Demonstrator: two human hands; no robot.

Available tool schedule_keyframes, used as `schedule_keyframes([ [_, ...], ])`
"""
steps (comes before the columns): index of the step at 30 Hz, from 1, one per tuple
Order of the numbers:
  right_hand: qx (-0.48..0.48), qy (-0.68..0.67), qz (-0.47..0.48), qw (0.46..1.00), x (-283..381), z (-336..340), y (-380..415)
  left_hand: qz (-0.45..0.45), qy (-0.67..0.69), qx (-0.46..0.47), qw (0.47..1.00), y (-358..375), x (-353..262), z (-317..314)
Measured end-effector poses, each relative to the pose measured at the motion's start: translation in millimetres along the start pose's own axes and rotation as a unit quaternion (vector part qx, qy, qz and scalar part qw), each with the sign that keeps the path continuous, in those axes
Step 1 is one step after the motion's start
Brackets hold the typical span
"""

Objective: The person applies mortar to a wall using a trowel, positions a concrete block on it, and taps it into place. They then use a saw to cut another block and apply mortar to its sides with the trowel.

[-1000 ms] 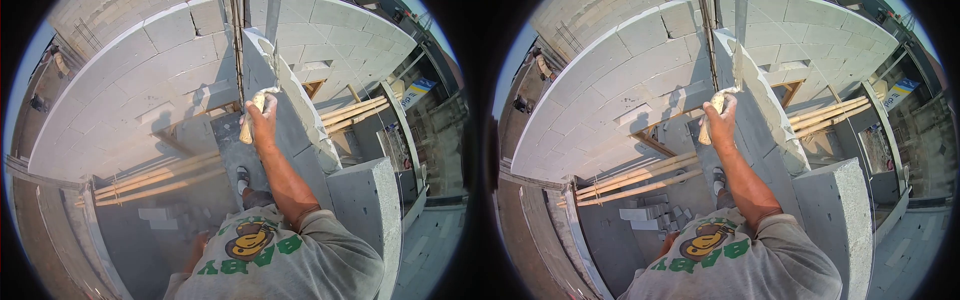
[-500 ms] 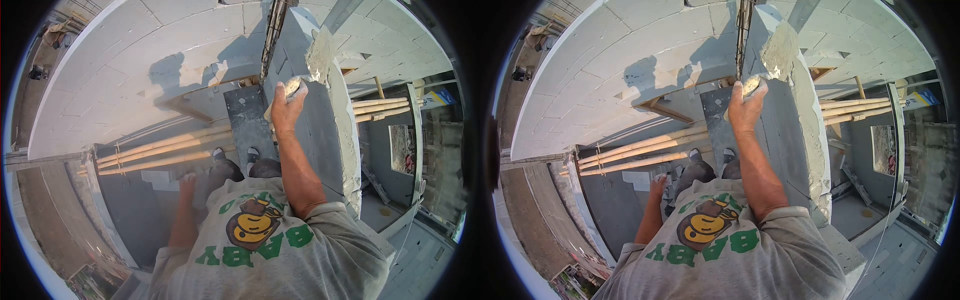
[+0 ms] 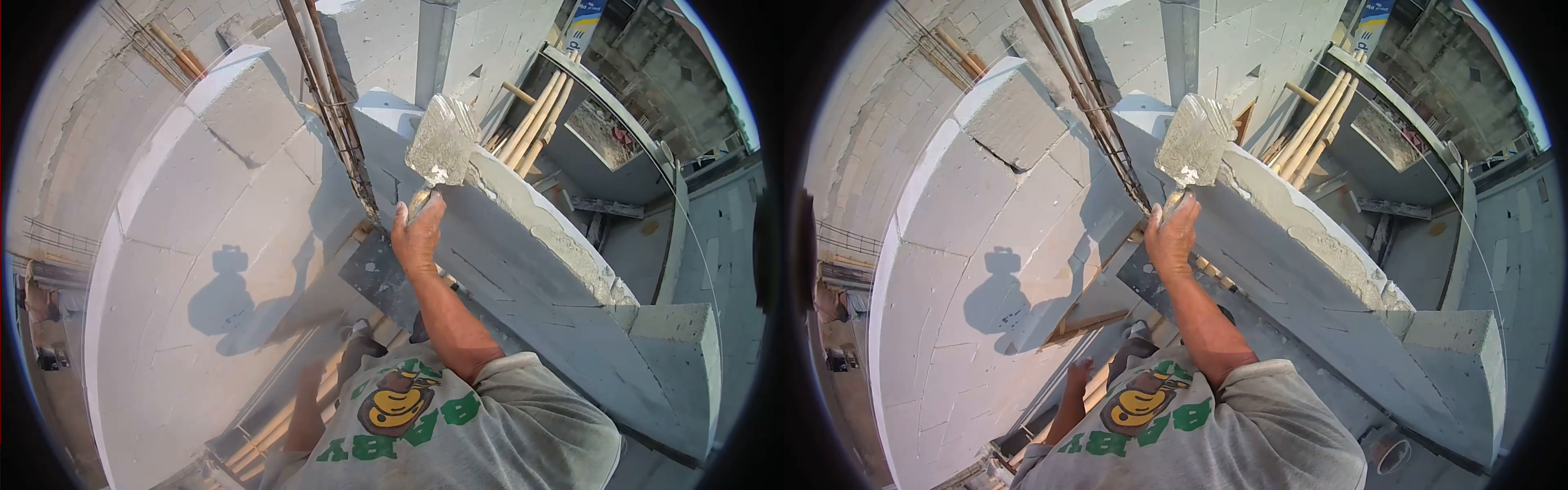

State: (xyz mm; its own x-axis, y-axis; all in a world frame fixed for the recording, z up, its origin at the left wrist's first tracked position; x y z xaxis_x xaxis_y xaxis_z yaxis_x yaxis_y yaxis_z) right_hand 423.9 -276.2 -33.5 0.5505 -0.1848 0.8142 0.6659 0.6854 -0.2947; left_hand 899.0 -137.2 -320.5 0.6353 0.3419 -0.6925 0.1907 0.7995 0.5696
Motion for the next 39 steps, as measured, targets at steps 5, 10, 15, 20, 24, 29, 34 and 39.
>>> schedule_keyframes([
  [5, -0.062, 0.027, -0.086, 0.994, 17, -35, -3, -0.044, -0.047, 0.016, 0.998, -58, -7, 92],
  [10, -0.134, 0.057, -0.117, 0.982, 6, -73, -25, 0.004, 0.021, 0.050, 0.999, -101, 21, 150],
  [15, -0.110, 0.034, -0.191, 0.975, 15, -83, -36, 0.005, -0.023, 0.066, 0.998, -85, 64, 150],
  [20, -0.122, 0.068, -0.170, 0.975, 9, -79, -23, 0.069, -0.047, 0.123, 0.989, -77, 84, 138],
  [24, -0.053, 0.082, -0.189, 0.977, 15, -61, -2, 0.082, -0.095, 0.171, 0.977, -93, 79, 125],
  [29, 0.018, 0.091, -0.205, 0.974, 11, -51, 36, 0.005, -0.129, 0.096, 0.987, -130, -57, 118],
  [34, 0.093, 0.107, -0.219, 0.965, 19, -32, 96, -0.028, 0.077, 0.181, 0.980, -155, -124, 120],
  [39, 0.142, 0.070, -0.159, 0.974, 11, -8, 131, -0.025, 0.095, 0.184, 0.978, -156, -121, 113],
])
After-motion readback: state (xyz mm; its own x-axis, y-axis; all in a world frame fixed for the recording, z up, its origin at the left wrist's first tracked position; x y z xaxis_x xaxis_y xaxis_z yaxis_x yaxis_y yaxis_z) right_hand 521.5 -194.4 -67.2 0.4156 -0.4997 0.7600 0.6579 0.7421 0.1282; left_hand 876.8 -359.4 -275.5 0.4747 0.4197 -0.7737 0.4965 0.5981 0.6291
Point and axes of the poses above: each hand's wrist, its own y-axis away from the middle knuckle, its own z-axis out of the back of the hand, x = y × z, the point moved 1 cm from there along -y, towards the middle knuckle, and after that the axes turned 10 degrees about x, right-handed, at the moved point
